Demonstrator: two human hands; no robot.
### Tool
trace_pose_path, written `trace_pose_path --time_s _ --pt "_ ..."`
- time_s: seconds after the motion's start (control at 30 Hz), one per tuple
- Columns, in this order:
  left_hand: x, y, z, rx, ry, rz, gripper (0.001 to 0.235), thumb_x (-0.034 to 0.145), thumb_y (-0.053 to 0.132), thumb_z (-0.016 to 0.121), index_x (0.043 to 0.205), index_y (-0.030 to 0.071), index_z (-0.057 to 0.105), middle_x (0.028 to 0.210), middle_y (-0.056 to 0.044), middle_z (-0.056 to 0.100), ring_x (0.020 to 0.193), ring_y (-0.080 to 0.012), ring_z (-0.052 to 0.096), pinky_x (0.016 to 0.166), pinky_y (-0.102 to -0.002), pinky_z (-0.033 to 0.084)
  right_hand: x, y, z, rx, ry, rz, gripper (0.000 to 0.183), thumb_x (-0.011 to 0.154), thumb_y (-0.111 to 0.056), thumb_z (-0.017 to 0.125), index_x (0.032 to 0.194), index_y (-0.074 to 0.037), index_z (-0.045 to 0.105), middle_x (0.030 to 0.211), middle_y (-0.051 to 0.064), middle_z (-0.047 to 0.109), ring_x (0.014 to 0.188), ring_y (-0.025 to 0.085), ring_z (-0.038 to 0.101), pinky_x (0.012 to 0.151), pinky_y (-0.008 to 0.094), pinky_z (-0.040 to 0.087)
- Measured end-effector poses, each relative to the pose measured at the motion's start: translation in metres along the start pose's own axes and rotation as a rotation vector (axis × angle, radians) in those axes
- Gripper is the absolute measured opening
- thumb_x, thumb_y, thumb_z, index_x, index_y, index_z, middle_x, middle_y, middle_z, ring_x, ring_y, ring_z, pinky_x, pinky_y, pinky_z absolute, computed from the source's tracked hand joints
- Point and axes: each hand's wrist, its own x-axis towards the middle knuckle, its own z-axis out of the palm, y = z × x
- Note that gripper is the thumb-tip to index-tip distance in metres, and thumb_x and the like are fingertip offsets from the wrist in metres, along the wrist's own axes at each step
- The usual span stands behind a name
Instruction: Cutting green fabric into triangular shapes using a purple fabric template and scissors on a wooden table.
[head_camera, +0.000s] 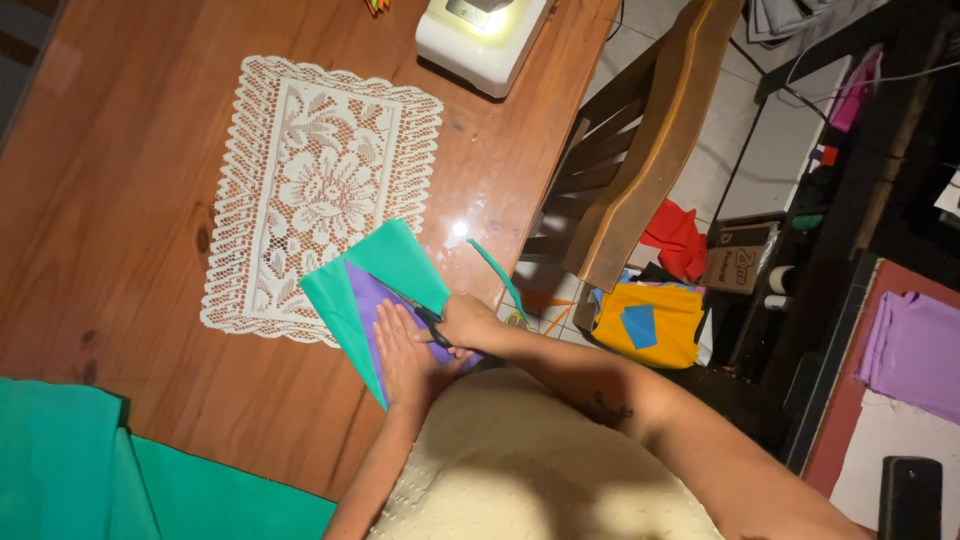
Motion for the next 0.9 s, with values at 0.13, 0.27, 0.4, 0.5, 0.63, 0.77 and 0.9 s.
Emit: trace_pose_path --time_s 0.13,0.27,0.4,0.5,0.63,0.77,0.9 --pt "0.002 0.003 -0.013 0.014 -0.067 -0.025 0.149 0.049 0.070 0.088 0.156 -0.009 0.021 0.168 -0.028 0.015 0.158 -0.0389 0.011 0.133 -0.050 0.006 0.000 -0.005 -0.004 0.022 -0.010 -0.011 0.041 0.083 -0.041 0.062 0.072 -0.005 0.077 0.054 0.006 0.070 0.058 0.020 0.076 0.069 0.039 0.063" --pt "0.001 0.001 -0.007 -0.022 -0.011 0.009 0.150 0.048 0.067 0.090 0.155 -0.011 0.022 0.166 -0.030 0.017 0.157 -0.0414 0.013 0.132 -0.052 0.009 0.024 0.004 0.009 0.026 0.005 -0.061 0.038 0.084 -0.038 0.061 0.072 -0.005 0.076 0.053 0.006 0.069 0.058 0.021 0.075 0.071 0.040 0.063" --pt "0.001 -0.002 -0.001 -0.022 0.060 0.056 0.152 0.044 0.065 0.092 0.154 -0.013 0.022 0.165 -0.033 0.019 0.156 -0.0446 0.016 0.131 -0.054 0.010 0.031 0.006 0.011 -0.007 -0.003 -0.083 0.041 0.087 -0.038 0.061 0.072 -0.004 0.077 0.054 0.005 0.070 0.065 0.023 0.077 0.074 0.041 0.062" --pt "-0.001 -0.002 -0.006 -0.056 0.077 0.061 0.151 0.045 0.066 0.092 0.153 -0.014 0.024 0.163 -0.034 0.022 0.155 -0.0456 0.019 0.130 -0.055 0.012 0.028 -0.005 0.007 0.018 -0.038 -0.046 0.042 0.086 -0.042 0.061 0.073 -0.005 0.077 0.055 0.004 0.071 0.065 0.021 0.077 0.077 0.039 0.061" --pt "0.000 -0.002 -0.007 -0.072 0.072 0.092 0.146 0.046 0.069 0.091 0.150 -0.014 0.029 0.163 -0.036 0.022 0.154 -0.0479 0.020 0.129 -0.058 0.014 0.035 -0.018 0.003 -0.002 -0.024 -0.034 0.043 0.084 -0.045 0.061 0.071 -0.008 0.077 0.053 0.004 0.070 0.064 0.021 0.077 0.076 0.038 0.061" --pt "-0.002 -0.006 -0.001 -0.070 0.112 0.105 0.147 0.045 0.070 0.091 0.150 -0.013 0.031 0.162 -0.035 0.026 0.154 -0.0474 0.022 0.128 -0.058 0.016 0.049 -0.007 0.014 0.018 0.011 -0.050 0.039 0.087 -0.037 0.061 0.071 -0.005 0.076 0.052 0.006 0.069 0.064 0.023 0.077 0.075 0.040 0.061" --pt "-0.001 -0.009 0.006 -0.073 0.135 0.119 0.148 0.044 0.072 0.090 0.151 -0.012 0.031 0.162 -0.035 0.025 0.153 -0.0484 0.022 0.128 -0.059 0.017 0.049 -0.015 0.012 -0.011 -0.014 -0.033 0.041 0.086 -0.040 0.061 0.075 -0.005 0.078 0.055 0.006 0.071 0.070 0.023 0.078 0.077 0.039 0.061"
